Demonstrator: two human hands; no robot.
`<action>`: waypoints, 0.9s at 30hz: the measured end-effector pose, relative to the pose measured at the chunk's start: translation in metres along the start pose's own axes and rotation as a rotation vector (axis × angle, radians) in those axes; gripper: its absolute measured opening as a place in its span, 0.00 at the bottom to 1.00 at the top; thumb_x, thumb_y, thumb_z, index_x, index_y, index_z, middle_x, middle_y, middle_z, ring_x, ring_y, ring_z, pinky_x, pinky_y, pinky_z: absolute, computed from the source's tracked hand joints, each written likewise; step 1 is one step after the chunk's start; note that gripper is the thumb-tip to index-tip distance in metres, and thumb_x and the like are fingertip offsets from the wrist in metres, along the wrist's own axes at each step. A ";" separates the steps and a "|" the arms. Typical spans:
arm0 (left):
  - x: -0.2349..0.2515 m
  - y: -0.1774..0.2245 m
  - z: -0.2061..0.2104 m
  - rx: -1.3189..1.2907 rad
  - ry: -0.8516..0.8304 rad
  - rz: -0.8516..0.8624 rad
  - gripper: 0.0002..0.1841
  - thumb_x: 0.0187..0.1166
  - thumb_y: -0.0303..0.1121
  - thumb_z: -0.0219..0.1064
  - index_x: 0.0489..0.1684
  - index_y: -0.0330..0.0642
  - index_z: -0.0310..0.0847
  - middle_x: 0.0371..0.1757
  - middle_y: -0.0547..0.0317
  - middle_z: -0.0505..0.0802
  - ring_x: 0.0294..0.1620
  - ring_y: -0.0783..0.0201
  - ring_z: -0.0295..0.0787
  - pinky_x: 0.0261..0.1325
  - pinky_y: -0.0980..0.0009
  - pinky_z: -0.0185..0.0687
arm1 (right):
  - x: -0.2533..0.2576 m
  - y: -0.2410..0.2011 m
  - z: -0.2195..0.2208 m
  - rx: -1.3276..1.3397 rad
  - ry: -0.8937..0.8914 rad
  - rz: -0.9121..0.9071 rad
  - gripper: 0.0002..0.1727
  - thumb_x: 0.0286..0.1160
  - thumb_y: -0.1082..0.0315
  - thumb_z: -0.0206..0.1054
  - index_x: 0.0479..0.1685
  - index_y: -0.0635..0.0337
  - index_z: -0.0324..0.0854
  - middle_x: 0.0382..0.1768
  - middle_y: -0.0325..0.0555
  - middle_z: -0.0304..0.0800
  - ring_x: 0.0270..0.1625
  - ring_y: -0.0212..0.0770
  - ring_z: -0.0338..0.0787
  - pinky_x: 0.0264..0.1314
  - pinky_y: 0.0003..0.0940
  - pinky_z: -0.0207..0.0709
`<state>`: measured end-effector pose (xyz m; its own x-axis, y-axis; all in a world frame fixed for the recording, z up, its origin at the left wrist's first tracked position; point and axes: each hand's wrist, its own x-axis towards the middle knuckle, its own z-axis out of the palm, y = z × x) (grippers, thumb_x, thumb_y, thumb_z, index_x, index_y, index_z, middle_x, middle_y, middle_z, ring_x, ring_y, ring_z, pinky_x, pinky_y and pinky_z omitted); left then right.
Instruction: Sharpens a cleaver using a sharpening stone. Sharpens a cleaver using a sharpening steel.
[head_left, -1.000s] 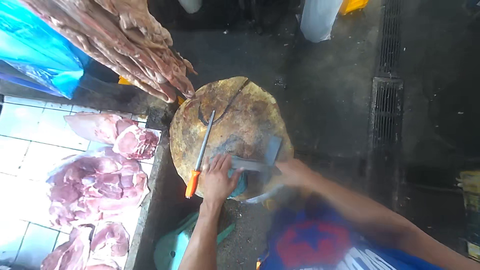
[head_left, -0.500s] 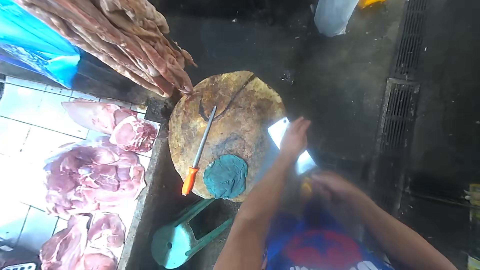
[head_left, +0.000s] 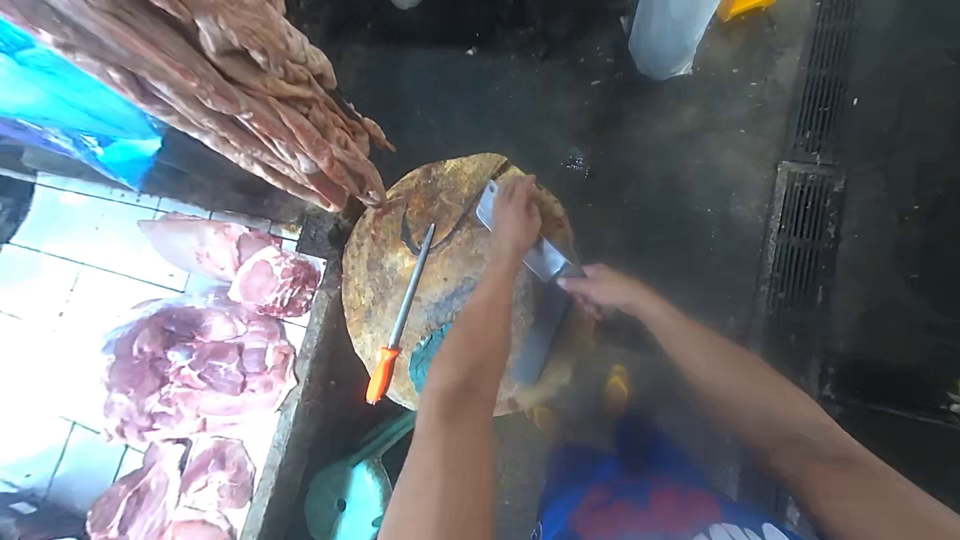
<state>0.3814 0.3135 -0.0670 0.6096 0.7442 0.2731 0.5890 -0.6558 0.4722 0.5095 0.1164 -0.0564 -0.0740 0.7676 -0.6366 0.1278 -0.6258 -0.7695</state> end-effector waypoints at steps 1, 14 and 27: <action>0.007 0.006 -0.020 0.037 -0.014 0.002 0.24 0.76 0.24 0.62 0.73 0.41 0.81 0.72 0.47 0.88 0.81 0.48 0.77 0.85 0.50 0.70 | -0.004 -0.008 -0.005 -0.111 0.052 -0.040 0.29 0.84 0.39 0.63 0.58 0.58 0.83 0.28 0.46 0.85 0.21 0.40 0.83 0.27 0.41 0.84; -0.261 0.113 0.007 0.125 -0.393 0.019 0.37 0.86 0.67 0.46 0.90 0.56 0.66 0.93 0.55 0.66 0.96 0.52 0.51 0.96 0.45 0.43 | -0.195 0.127 0.014 -1.074 0.475 0.043 0.16 0.70 0.59 0.69 0.52 0.59 0.85 0.48 0.57 0.93 0.48 0.62 0.94 0.44 0.64 0.85; -0.271 0.104 -0.006 0.107 -0.349 -0.087 0.38 0.83 0.66 0.55 0.85 0.49 0.72 0.90 0.45 0.70 0.93 0.44 0.57 0.94 0.40 0.45 | -0.174 0.110 0.012 -0.979 0.294 0.116 0.21 0.68 0.59 0.71 0.59 0.58 0.84 0.54 0.61 0.91 0.54 0.68 0.92 0.51 0.74 0.81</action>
<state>0.2739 0.0448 -0.0866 0.6879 0.7219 -0.0756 0.6878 -0.6150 0.3856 0.5247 -0.0880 -0.0306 0.2185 0.7956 -0.5650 0.8789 -0.4120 -0.2403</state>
